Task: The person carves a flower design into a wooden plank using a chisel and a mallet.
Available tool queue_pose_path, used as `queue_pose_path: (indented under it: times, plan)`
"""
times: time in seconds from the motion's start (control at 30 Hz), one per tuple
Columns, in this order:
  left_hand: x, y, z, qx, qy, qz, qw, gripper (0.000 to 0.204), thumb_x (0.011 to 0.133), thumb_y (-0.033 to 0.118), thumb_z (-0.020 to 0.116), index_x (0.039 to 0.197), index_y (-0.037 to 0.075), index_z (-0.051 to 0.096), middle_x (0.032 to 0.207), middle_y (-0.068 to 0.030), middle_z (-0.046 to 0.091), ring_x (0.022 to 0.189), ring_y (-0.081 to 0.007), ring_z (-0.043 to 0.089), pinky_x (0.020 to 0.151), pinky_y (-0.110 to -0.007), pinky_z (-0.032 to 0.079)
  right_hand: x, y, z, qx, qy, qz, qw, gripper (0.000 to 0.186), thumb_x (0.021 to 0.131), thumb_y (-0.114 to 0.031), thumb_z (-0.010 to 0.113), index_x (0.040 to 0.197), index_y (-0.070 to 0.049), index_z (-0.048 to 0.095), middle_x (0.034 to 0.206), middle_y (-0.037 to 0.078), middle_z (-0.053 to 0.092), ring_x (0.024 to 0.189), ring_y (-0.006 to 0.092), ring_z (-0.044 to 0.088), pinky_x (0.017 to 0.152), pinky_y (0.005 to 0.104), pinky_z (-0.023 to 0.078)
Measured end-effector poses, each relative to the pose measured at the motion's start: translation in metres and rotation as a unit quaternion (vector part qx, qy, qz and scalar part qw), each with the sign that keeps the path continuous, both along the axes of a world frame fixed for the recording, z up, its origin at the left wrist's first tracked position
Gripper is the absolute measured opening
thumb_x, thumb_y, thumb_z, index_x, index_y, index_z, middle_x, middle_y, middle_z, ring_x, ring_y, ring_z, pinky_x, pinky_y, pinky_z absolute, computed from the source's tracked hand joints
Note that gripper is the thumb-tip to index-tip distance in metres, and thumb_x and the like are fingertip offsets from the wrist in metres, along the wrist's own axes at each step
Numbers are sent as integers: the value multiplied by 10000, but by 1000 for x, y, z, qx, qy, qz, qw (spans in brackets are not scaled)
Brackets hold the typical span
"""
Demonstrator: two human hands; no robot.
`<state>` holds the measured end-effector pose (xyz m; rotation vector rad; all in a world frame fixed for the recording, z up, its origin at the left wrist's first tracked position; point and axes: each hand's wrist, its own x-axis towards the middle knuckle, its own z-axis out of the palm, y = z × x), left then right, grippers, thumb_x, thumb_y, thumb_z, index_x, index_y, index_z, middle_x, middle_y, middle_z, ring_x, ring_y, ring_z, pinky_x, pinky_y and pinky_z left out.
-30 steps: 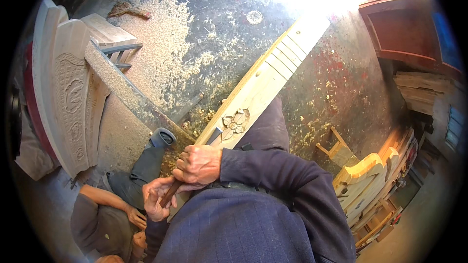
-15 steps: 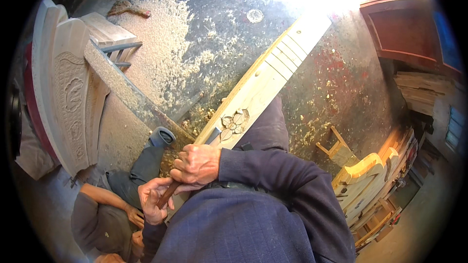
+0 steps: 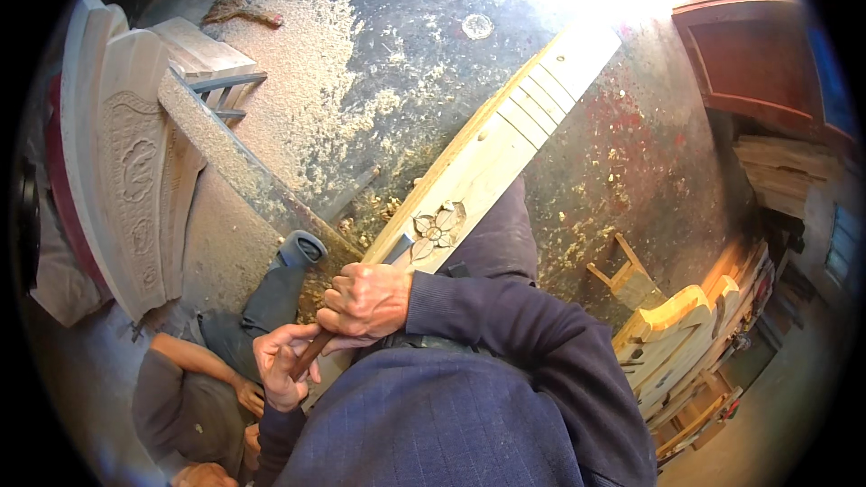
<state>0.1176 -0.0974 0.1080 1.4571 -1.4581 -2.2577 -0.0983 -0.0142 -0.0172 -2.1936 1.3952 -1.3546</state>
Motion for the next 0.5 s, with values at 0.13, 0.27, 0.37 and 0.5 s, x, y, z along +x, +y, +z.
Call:
queue_pose_path:
  times: [0.13,0.27,0.37,0.5]
  plan:
    - [-2,-1,2,-11,2,-6,1000,800,995,579,782,1226,-184,707,826,-177,763,536,-131,641,474,-230,460,-1,0,0,-3,-3,-4,1000,509,976,-572,698,752,-162,497,694,-24,479,600,142,559,553,321,406]
    - [-3,-2,-1,-25,2,-8,1000,808,993,599,773,1216,-176,717,805,-166,758,527,-126,633,468,-228,439,-1,-1,1,-6,-6,-12,1000,511,973,-576,701,751,-160,502,693,-22,481,600,144,560,550,320,407]
    - [-4,-7,-2,-25,-1,-29,999,818,997,619,758,1204,-172,724,778,-155,746,515,-119,621,463,-229,428,-3,-1,1,0,-1,-14,1000,512,968,-583,703,752,-161,507,699,-18,488,603,146,567,543,324,412]
    - [-7,-8,-6,-37,0,-31,999,821,1002,628,745,1196,-169,728,757,-146,733,506,-116,610,460,-231,426,-4,-1,-1,12,-12,-14,1000,511,956,-579,719,754,-156,514,698,-9,494,607,160,577,540,335,428]
